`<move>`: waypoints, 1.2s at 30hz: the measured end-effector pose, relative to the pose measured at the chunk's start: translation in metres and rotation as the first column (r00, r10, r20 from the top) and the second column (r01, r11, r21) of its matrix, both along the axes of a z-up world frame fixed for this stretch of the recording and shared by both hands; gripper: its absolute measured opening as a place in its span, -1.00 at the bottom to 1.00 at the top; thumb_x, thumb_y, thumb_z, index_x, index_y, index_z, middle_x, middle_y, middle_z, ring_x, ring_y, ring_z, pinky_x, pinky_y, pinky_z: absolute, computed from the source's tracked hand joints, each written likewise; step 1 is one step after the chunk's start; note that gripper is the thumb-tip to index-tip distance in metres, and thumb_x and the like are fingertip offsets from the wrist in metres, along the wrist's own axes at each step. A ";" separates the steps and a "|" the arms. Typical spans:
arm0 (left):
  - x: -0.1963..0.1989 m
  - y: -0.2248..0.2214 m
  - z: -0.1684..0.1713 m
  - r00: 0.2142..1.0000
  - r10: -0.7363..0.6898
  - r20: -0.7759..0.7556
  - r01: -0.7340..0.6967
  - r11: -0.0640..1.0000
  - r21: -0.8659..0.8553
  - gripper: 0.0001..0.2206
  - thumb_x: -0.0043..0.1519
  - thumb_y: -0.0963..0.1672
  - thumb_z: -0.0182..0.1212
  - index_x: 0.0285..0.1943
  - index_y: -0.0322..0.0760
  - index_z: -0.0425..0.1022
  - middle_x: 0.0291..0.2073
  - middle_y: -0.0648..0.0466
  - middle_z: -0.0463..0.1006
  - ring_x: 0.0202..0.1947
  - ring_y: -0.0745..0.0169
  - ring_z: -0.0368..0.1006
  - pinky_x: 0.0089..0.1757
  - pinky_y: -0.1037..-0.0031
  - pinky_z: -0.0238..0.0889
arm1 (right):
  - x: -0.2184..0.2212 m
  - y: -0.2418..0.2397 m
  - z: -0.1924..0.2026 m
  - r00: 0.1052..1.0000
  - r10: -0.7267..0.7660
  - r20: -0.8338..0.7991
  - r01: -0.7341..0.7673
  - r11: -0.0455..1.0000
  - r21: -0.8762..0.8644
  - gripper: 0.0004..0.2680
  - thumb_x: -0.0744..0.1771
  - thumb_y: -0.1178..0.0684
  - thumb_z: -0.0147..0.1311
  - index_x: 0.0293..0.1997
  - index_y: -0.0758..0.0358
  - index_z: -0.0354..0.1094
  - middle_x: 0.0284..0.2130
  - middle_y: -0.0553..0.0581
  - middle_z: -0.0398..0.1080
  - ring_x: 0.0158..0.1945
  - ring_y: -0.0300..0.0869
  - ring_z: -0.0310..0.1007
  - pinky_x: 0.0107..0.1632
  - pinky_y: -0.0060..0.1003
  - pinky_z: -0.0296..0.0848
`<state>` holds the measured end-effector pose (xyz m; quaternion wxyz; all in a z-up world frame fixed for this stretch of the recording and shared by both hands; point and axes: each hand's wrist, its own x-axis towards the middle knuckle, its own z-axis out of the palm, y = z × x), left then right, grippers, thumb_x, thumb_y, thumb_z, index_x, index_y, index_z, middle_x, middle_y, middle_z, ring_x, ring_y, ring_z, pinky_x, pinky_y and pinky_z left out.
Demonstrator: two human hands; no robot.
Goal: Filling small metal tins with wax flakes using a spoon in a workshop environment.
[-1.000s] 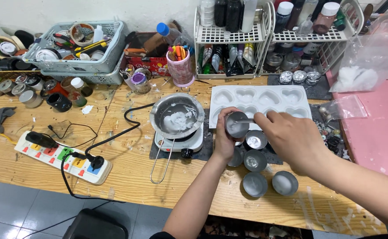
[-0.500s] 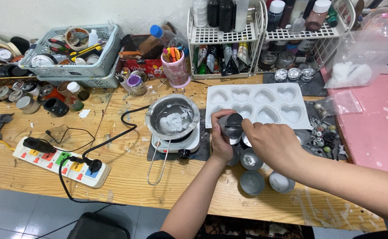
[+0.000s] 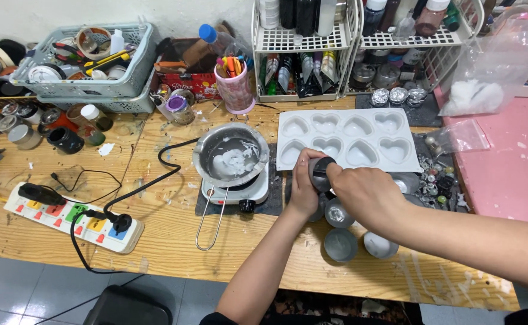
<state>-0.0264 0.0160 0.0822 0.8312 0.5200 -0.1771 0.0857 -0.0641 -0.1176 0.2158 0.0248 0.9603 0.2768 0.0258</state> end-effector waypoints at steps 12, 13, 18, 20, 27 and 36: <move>0.010 0.012 -0.012 0.879 -0.155 -0.451 0.183 0.983 0.019 -0.65 0.40 -0.03 -0.22 -0.13 -0.29 0.49 -0.32 0.09 0.53 -0.33 0.35 0.42 -0.28 0.47 0.33 | -0.006 0.010 0.008 0.997 -0.019 -0.080 0.007 0.989 -0.145 -0.94 0.29 0.18 0.01 -0.23 0.30 0.25 -0.60 0.25 0.49 -0.46 0.08 0.61 -0.46 -0.08 0.55; 0.006 0.014 0.002 0.881 -0.154 -0.448 0.182 0.983 0.020 -0.65 0.40 -0.03 -0.22 -0.13 -0.29 0.49 -0.32 0.09 0.53 -0.33 0.35 0.42 -0.28 0.47 0.33 | -0.007 0.008 0.005 0.997 -0.018 -0.077 0.007 0.989 -0.144 -0.94 0.29 0.18 0.01 -0.23 0.30 0.25 -0.60 0.25 0.49 -0.46 0.08 0.61 -0.46 -0.08 0.55; 0.012 0.017 -0.011 0.641 -0.312 -0.701 0.468 0.883 0.035 -0.60 0.36 0.05 -0.19 -0.14 -0.27 0.49 -0.55 0.05 0.47 -0.67 0.26 0.34 -0.64 0.44 0.12 | -0.011 0.002 -0.010 0.993 0.032 -0.110 -0.051 0.984 -0.172 -0.92 0.26 0.20 0.03 -0.25 0.31 0.25 -0.57 0.21 0.50 -0.43 0.05 0.61 -0.45 -0.10 0.56; 0.015 0.021 -0.014 0.653 -0.326 -0.684 0.541 0.832 0.119 -0.59 0.35 0.05 -0.23 -0.16 -0.28 0.47 -0.61 0.03 0.43 -0.73 0.24 0.27 -0.68 0.43 0.06 | -0.011 0.002 -0.010 0.993 0.037 -0.116 -0.056 0.985 -0.164 -0.92 0.26 0.20 0.04 -0.26 0.30 0.26 -0.57 0.22 0.50 -0.43 0.06 0.61 -0.44 -0.09 0.55; 0.006 0.023 0.020 0.674 -0.229 -0.703 0.701 0.498 0.510 -0.59 0.28 0.06 -0.35 -0.15 -0.15 0.43 -0.68 0.01 0.42 -0.77 0.22 0.25 -0.69 0.38 0.06 | -0.023 -0.007 -0.031 0.971 0.187 -0.148 -0.219 0.943 -0.251 -0.97 0.28 0.19 0.03 -0.31 0.30 0.27 -0.56 0.23 0.51 -0.44 0.02 0.62 -0.44 -0.13 0.54; 0.005 0.008 -0.010 0.890 -0.202 -0.409 0.370 0.844 0.387 -0.60 0.35 -0.05 -0.23 -0.23 -0.43 0.50 -0.53 -0.01 0.49 -0.52 0.20 0.38 -0.43 0.33 0.27 | -0.005 -0.012 -0.009 0.965 0.057 -0.255 -0.101 0.981 -0.164 -0.89 0.26 0.20 0.03 -0.19 0.26 0.32 -0.51 0.19 0.52 -0.33 0.08 0.59 -0.33 -0.02 0.53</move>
